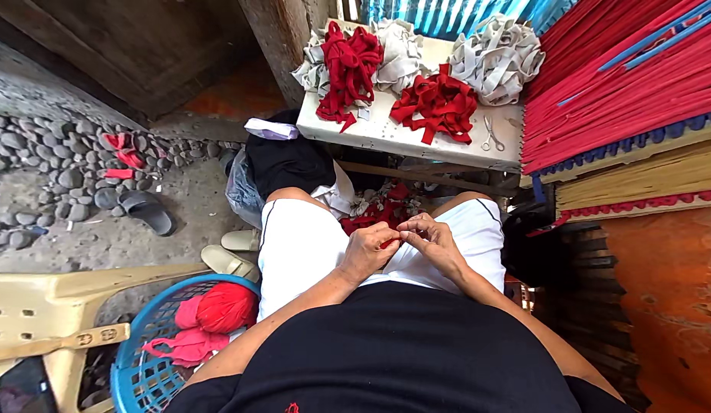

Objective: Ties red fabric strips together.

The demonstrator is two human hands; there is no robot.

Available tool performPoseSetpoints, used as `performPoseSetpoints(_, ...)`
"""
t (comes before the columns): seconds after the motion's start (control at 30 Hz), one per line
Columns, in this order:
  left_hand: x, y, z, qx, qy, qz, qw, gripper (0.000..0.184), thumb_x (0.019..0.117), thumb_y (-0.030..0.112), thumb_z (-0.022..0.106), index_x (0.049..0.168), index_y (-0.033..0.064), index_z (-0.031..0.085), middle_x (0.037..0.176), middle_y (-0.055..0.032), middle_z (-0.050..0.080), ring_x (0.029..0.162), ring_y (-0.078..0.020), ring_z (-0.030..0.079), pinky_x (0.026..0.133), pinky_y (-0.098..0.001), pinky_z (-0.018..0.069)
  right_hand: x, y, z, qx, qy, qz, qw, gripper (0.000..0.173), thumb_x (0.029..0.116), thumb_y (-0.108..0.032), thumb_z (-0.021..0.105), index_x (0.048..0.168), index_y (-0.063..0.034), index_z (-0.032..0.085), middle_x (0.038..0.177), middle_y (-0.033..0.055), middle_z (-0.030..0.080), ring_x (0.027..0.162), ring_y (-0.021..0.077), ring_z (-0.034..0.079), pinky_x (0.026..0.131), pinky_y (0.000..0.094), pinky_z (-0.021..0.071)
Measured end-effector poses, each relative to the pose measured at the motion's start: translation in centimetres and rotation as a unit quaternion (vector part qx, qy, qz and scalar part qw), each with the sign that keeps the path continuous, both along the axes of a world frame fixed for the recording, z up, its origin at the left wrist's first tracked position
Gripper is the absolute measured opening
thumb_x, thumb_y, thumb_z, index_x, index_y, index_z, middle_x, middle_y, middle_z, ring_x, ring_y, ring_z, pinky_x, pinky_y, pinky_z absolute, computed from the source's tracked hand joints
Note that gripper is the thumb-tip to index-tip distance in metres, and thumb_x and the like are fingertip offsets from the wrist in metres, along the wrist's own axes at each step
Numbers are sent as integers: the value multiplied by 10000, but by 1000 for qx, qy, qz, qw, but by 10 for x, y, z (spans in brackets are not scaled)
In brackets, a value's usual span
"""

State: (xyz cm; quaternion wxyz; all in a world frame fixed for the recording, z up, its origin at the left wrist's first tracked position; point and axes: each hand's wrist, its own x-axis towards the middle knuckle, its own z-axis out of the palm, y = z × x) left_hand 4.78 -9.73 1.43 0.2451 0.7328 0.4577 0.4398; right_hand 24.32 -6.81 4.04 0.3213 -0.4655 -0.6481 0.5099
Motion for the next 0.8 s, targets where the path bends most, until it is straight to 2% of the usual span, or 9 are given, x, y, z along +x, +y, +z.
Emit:
performPoseSetpoints(0.13, 1, 0, 0, 18, 15, -10, 1000, 105, 904, 95, 704, 898, 24, 781, 768, -65, 672, 688, -131, 641, 634, -281, 543, -4, -2, -3, -46, 51, -26, 997, 47, 939, -65, 709, 930, -45, 751, 961, 52, 693, 832, 120, 649, 721, 283, 556)
performPoseSetpoints(0.23, 1, 0, 0, 25, 21, -9, 999, 105, 899, 92, 701, 888, 26, 782, 754, -65, 668, 668, -134, 630, 619, -281, 532, -5, -2, -2, -67, 71, -29, 995, 83, 964, -63, 669, 941, -32, 743, 967, 51, 689, 818, 110, 635, 710, 270, 541)
performPoseSetpoints(0.33, 0, 0, 0, 20, 23, -11, 999, 114, 903, 95, 699, 918, 27, 789, 767, -69, 676, 673, -141, 635, 624, -293, 537, -3, 0, 1, -15, 17, -32, 999, 211, 1029, -141, 572, 1010, -35, 754, 1046, 55, 697, 918, 104, 649, 776, 278, 544)
performPoseSetpoints(0.43, -1, 1, 1, 14, 21, -1, 1000, 127, 918, 110, 694, 948, 38, 793, 785, -64, 684, 691, -139, 645, 638, -301, 547, 7, 6, 0, 114, -169, -13, 979, 272, 1011, -219, 574, 1152, -60, 744, 1189, 139, 653, 1059, 255, 641, 889, 489, 520)
performPoseSetpoints(0.5, -2, 1, 1, 11, 19, 12, 1000, 130, 926, 116, 693, 958, 43, 796, 780, -59, 681, 691, -135, 643, 640, -296, 546, 14, 10, 10, 136, -284, 23, 949, 293, 1004, -229, 615, 1214, -58, 729, 1097, 168, 696, 942, 327, 681, 848, 592, 515)
performPoseSetpoints(0.57, -2, 1, 1, 6, 22, 20, 1000, 133, 930, 124, 695, 969, 48, 798, 776, -53, 677, 689, -133, 642, 639, -296, 547, 18, 12, 22, 118, -359, 53, 924, 282, 1022, -254, 616, 1205, -73, 733, 880, 114, 737, 770, 292, 704, 764, 566, 546)
performPoseSetpoints(0.63, -2, 1, 2, 7, 23, 21, 999, 137, 928, 126, 693, 968, 48, 798, 768, -55, 671, 682, -134, 637, 633, -294, 542, 19, 13, 26, 143, -342, 44, 928, 253, 1017, -243, 619, 1128, -65, 762, 934, 111, 747, 831, 287, 713, 810, 563, 545)
performPoseSetpoints(0.73, 0, 1, 2, 15, 23, 12, 1000, 135, 927, 122, 695, 964, 42, 797, 766, -60, 666, 673, -136, 628, 626, -294, 536, 12, 13, 22, 147, -174, 26, 973, 181, 982, -182, 653, 1034, -51, 768, 1035, 87, 732, 932, 190, 700, 862, 418, 573)
performPoseSetpoints(0.8, 0, 1, 1, 33, 27, 3, 999, 127, 919, 106, 693, 942, 32, 795, 758, -66, 664, 666, -142, 628, 616, -295, 535, 3, 8, 19, 58, -62, 19, 996, 121, 960, -126, 697, 1004, -39, 767, 972, 65, 726, 850, 130, 695, 779, 323, 597)
